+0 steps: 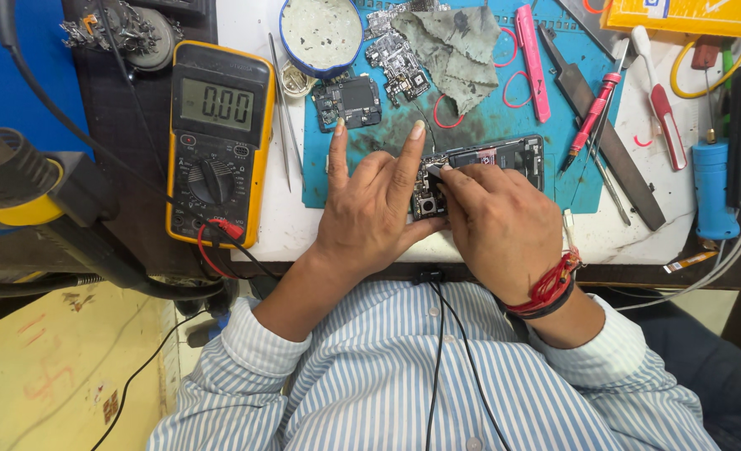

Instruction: The person disassembles a smartphone, removes the back cover and internal components, and uses a multimeter to test the motherboard. They then reassemble the phone and connect a charging cable to verify functionality.

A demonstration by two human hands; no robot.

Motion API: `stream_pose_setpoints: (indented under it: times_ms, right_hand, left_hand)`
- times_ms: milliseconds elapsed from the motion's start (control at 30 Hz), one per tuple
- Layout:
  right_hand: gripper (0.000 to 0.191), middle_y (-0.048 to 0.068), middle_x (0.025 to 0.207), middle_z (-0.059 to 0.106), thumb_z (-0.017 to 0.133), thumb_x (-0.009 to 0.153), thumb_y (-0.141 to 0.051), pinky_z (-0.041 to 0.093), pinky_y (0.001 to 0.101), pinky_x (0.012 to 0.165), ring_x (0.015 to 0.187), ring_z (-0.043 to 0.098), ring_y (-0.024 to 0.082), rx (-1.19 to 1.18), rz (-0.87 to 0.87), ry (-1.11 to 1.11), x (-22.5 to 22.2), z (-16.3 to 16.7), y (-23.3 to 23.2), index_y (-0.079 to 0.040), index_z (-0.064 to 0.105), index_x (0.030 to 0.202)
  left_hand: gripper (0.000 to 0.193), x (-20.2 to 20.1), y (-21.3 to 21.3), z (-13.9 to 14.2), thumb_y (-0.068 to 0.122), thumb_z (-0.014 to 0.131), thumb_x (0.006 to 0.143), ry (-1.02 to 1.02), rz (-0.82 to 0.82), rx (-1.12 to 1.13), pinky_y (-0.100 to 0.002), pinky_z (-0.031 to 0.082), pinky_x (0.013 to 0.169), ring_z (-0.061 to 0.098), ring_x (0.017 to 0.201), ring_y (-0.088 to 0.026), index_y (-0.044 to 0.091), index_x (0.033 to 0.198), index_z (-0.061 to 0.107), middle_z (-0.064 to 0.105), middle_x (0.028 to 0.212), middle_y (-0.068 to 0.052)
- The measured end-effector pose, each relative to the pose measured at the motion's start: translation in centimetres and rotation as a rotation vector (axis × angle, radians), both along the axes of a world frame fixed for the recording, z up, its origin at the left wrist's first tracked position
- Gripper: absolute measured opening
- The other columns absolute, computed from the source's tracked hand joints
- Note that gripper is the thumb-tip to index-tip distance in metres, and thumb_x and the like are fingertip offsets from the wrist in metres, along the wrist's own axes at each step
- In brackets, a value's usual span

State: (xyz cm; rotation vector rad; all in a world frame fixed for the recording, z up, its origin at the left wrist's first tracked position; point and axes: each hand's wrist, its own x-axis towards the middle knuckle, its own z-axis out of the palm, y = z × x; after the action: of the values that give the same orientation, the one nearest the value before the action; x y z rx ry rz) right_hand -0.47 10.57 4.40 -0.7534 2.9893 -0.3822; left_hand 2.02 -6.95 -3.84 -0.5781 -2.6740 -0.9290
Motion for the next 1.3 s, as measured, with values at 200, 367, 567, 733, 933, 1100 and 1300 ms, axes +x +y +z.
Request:
stream_pose_setpoints:
  times_ms: [200, 367, 567, 733, 933, 1100, 1300]
  right_hand:
    - [0.024, 0.004, 0.096, 0.072, 0.074, 0.091, -0.016, 0.051, 0.037, 0.066, 0.081, 0.066, 0.024, 0.043, -0.003, 0.004, 0.04, -0.03, -0.08, -0.01, 0.077, 0.114]
    - [0.023, 0.004, 0.098, 0.072, 0.073, 0.092, -0.016, 0.052, 0.0368, 0.068, 0.082, 0.066, 0.024, 0.033, -0.002, 0.009, 0.03, -0.07, -0.09, -0.01, 0.076, 0.114]
    - [0.024, 0.004, 0.098, 0.071, 0.073, 0.091, -0.015, 0.052, 0.0368, 0.069, 0.082, 0.066, 0.024, 0.041, -0.011, 0.009, 0.26, -0.1, -0.23, -0.011, 0.076, 0.115]
    - [0.025, 0.004, 0.099, 0.071, 0.073, 0.091, -0.015, 0.052, 0.037, 0.069, 0.081, 0.065, 0.024, 0.046, -0.013, 0.015, 0.46, -0.11, -0.37, -0.011, 0.076, 0.116]
    - [0.027, 0.004, 0.098, 0.071, 0.073, 0.09, -0.014, 0.052, 0.0366, 0.066, 0.079, 0.066, 0.024, 0.069, -0.03, 0.024, 0.67, -0.09, -0.63, -0.011, 0.076, 0.117]
    - [0.028, 0.005, 0.099, 0.071, 0.072, 0.09, -0.013, 0.052, 0.0366, 0.066, 0.08, 0.067, 0.025, 0.065, -0.026, 0.026, 0.69, -0.15, -0.78, -0.01, 0.075, 0.118]
    - [0.028, 0.006, 0.098, 0.071, 0.071, 0.089, -0.013, 0.052, 0.0376, 0.067, 0.081, 0.067, 0.025, 0.079, -0.028, 0.003, 0.8, -0.17, -0.74, -0.01, 0.075, 0.117]
  left_hand:
    - [0.114, 0.03, 0.04, -0.03, 0.059, 0.08, 0.088, 0.002, 0.004, 0.002, -0.068, 0.012, 0.127, 0.06, 0.104, -0.021, -0.006, 0.16, 0.022, 0.06, 0.103, -0.005]
    - [0.113, 0.03, -0.01, -0.01, 0.059, 0.08, 0.089, 0.012, 0.007, 0.004, -0.068, 0.012, 0.127, 0.06, 0.104, -0.021, -0.006, 0.161, 0.022, 0.06, 0.103, -0.005]
    - [0.112, -0.01, 0.03, -0.06, 0.059, 0.08, 0.089, 0.008, 0.006, 0.003, -0.068, 0.012, 0.127, 0.06, 0.103, -0.021, -0.006, 0.16, 0.023, 0.06, 0.102, -0.005]
    - [0.112, 0.08, 0.0, -0.07, 0.058, 0.079, 0.089, 0.013, 0.007, -0.009, -0.068, 0.012, 0.127, 0.06, 0.105, -0.021, -0.006, 0.161, 0.022, 0.06, 0.102, -0.005]
    - [0.111, 0.18, -0.1, -0.02, 0.058, 0.079, 0.09, 0.007, 0.006, -0.013, -0.068, 0.012, 0.127, 0.06, 0.104, -0.021, -0.006, 0.161, 0.022, 0.059, 0.101, -0.005]
    - [0.11, 0.17, -0.1, -0.05, 0.058, 0.078, 0.091, 0.007, 0.01, -0.014, -0.068, 0.012, 0.127, 0.06, 0.104, -0.021, -0.006, 0.161, 0.022, 0.059, 0.101, -0.005]
    - [0.11, 0.25, -0.1, -0.06, 0.06, 0.077, 0.091, 0.009, 0.012, -0.011, -0.068, 0.012, 0.127, 0.06, 0.103, -0.02, -0.006, 0.161, 0.022, 0.059, 0.101, -0.004]
